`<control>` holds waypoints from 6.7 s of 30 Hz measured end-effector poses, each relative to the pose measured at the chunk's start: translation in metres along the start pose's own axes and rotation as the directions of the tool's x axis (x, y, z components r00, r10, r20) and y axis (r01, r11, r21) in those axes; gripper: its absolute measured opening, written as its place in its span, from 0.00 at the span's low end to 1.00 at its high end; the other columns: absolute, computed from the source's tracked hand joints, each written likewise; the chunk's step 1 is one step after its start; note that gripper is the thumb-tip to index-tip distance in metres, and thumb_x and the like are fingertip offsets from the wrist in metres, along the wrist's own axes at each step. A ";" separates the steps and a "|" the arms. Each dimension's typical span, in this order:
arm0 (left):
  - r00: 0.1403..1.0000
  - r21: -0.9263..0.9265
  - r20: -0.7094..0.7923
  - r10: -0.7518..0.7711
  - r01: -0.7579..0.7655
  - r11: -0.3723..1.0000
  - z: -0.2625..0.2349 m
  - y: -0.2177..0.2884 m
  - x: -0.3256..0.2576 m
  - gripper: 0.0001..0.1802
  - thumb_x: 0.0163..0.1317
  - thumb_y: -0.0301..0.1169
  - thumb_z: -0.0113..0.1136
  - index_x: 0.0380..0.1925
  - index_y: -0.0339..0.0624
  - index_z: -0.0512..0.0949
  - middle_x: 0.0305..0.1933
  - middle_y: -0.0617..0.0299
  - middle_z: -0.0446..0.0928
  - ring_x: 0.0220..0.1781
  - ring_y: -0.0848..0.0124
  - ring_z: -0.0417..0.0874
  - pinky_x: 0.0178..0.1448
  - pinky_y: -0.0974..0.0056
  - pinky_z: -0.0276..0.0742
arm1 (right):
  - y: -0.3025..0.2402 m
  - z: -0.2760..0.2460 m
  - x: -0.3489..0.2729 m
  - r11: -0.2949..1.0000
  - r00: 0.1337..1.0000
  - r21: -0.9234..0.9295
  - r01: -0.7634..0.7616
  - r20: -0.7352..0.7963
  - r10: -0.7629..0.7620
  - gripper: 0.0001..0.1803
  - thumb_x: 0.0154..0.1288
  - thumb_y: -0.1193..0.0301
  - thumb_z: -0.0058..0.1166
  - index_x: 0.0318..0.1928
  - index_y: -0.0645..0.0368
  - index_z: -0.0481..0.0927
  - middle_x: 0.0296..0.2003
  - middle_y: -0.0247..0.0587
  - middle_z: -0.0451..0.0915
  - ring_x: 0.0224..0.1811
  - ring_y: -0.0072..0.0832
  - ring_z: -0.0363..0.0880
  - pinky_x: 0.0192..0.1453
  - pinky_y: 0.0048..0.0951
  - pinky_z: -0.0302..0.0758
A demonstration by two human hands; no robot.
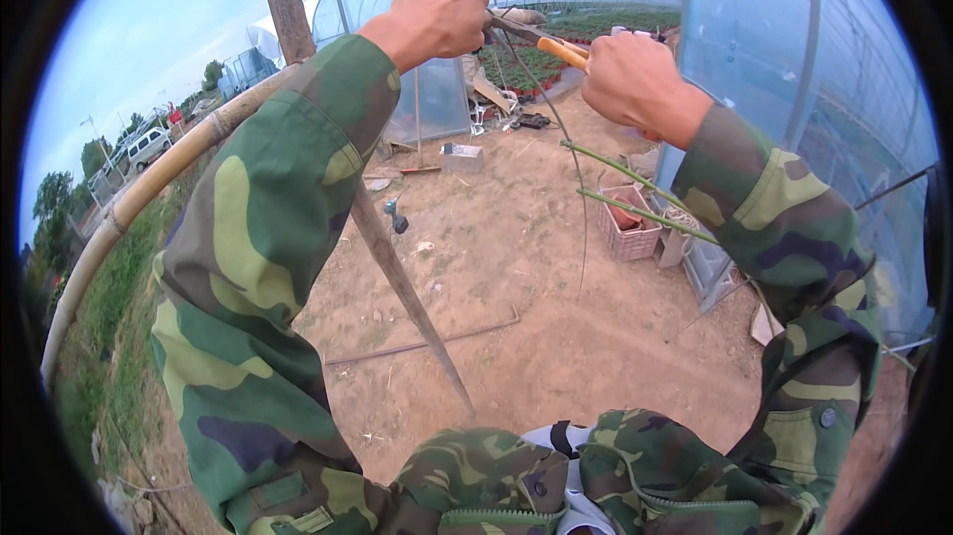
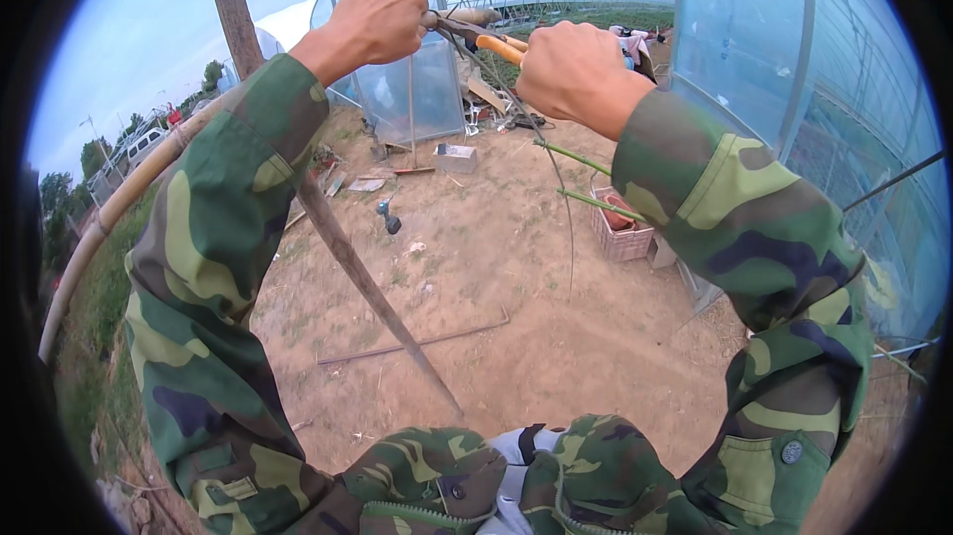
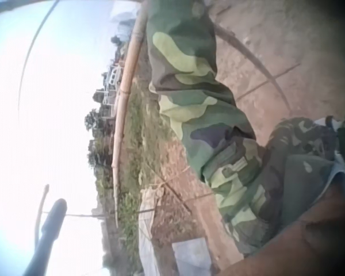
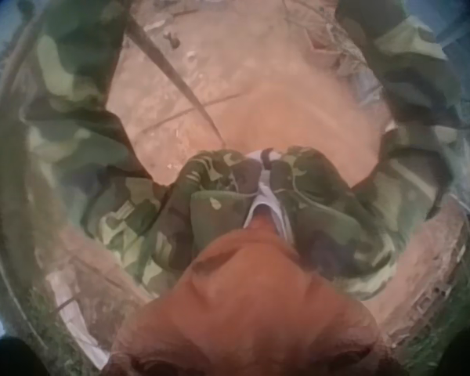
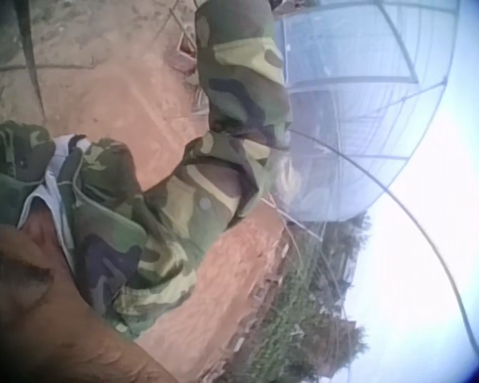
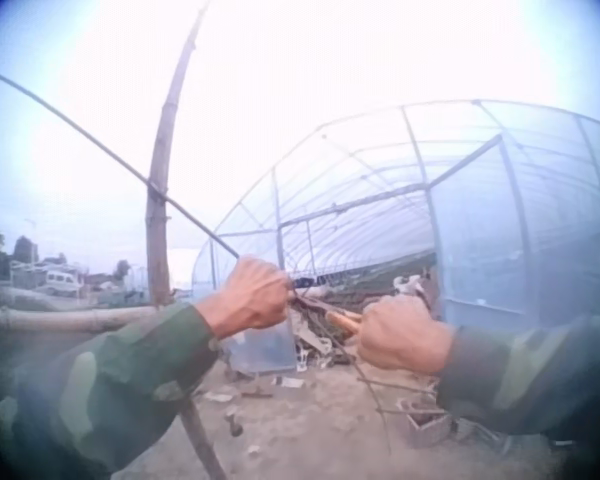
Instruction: The person lifts a long bamboo pole and positions it horizontally across a vertical support post. Using pliers, they repeatedly tighten wire ties to secure the bamboo to the post. The person then picks up a coil of wire and continues securing the structure.
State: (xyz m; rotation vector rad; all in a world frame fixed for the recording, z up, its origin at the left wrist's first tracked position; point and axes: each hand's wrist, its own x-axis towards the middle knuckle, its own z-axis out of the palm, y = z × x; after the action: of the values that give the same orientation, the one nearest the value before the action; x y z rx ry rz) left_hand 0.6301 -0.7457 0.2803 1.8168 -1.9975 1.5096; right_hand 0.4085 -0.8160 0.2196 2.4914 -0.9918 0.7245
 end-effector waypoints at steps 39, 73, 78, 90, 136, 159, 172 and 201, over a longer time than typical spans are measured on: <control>0.980 0.055 0.078 0.181 -0.185 0.981 -0.009 -0.002 -0.002 0.04 0.55 0.32 0.60 0.31 0.47 0.79 0.31 0.62 0.77 0.40 0.62 0.81 0.53 0.55 0.67 | 0.065 0.078 0.055 -0.076 0.262 0.610 -0.789 0.222 -0.939 0.12 0.54 0.73 0.41 0.41 0.58 0.66 0.24 0.30 0.60 0.21 0.20 0.57 0.26 0.30 0.65; 0.884 0.038 -0.050 -0.466 -0.464 -0.885 0.096 0.168 0.053 0.15 0.68 0.29 0.49 0.20 0.48 0.64 0.19 0.63 0.68 0.36 0.62 0.84 0.79 0.50 0.61 | -0.011 0.052 -0.037 1.000 0.891 -0.005 0.023 -0.454 -0.023 0.27 0.48 0.70 0.59 0.51 0.67 0.73 0.38 0.49 0.75 0.42 0.47 0.77 0.43 0.42 0.71; 0.893 0.055 0.023 -0.449 -0.449 -0.892 0.093 0.170 0.054 0.14 0.67 0.26 0.50 0.20 0.45 0.66 0.20 0.61 0.70 0.39 0.61 0.85 0.76 0.51 0.65 | 0.000 0.080 -0.009 0.998 0.794 -0.018 -0.060 -0.607 0.037 0.16 0.52 0.73 0.59 0.42 0.64 0.73 0.33 0.47 0.77 0.37 0.45 0.80 0.39 0.44 0.73; 0.732 -0.397 0.383 -0.564 -0.420 -0.816 0.095 0.169 0.054 0.25 0.68 0.48 0.66 0.24 0.37 0.75 0.23 0.56 0.78 0.31 0.60 0.87 0.45 0.56 0.85 | 0.035 0.058 0.029 0.964 0.994 0.261 0.047 0.086 -0.072 0.12 0.52 0.76 0.62 0.37 0.71 0.79 0.28 0.62 0.81 0.33 0.53 0.84 0.39 0.47 0.80; 0.741 -0.297 0.561 -0.369 -0.236 -0.925 0.076 0.146 0.025 0.18 0.73 0.31 0.52 0.21 0.47 0.63 0.19 0.65 0.61 0.24 0.65 0.65 0.34 0.59 0.69 | -0.023 0.107 -0.037 0.960 0.913 0.278 -0.013 -0.389 0.125 0.37 0.53 0.74 0.64 0.64 0.68 0.65 0.44 0.54 0.76 0.46 0.52 0.79 0.45 0.49 0.75; 0.384 0.282 -0.860 -0.336 -0.189 -0.940 0.162 0.157 0.105 0.10 0.60 0.40 0.71 0.29 0.49 0.83 0.35 0.67 0.87 0.43 0.67 0.89 0.72 0.57 0.69 | 0.001 0.076 -0.009 0.956 0.966 0.228 -0.183 -0.137 0.218 0.14 0.50 0.76 0.68 0.34 0.70 0.78 0.31 0.61 0.83 0.35 0.58 0.83 0.40 0.47 0.78; 0.946 -0.150 -0.134 -0.295 -0.313 -0.938 0.119 0.149 -0.006 0.22 0.69 0.37 0.53 0.15 0.52 0.62 0.15 0.68 0.66 0.25 0.66 0.77 0.43 0.57 0.74 | 0.008 0.091 -0.015 0.532 0.957 0.832 -0.157 0.262 -0.127 0.13 0.52 0.80 0.64 0.33 0.59 0.71 0.26 0.32 0.70 0.24 0.22 0.69 0.27 0.29 0.65; 0.580 -0.578 0.777 -0.246 0.503 -0.642 0.046 0.116 -0.066 0.18 0.68 0.44 0.67 0.27 0.42 0.77 0.31 0.59 0.80 0.34 0.69 0.84 0.37 0.65 0.86 | -0.066 0.177 -0.030 -0.701 0.740 0.519 -0.488 -0.179 -0.648 0.13 0.74 0.69 0.54 0.53 0.63 0.74 0.38 0.40 0.79 0.33 0.30 0.78 0.26 0.21 0.66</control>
State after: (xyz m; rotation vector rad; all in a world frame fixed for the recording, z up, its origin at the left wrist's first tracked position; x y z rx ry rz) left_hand 0.5847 -0.7472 0.1462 1.2686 -0.8863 -0.8303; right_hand 0.4946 -0.8434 0.0507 -1.0751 -0.5373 -0.1418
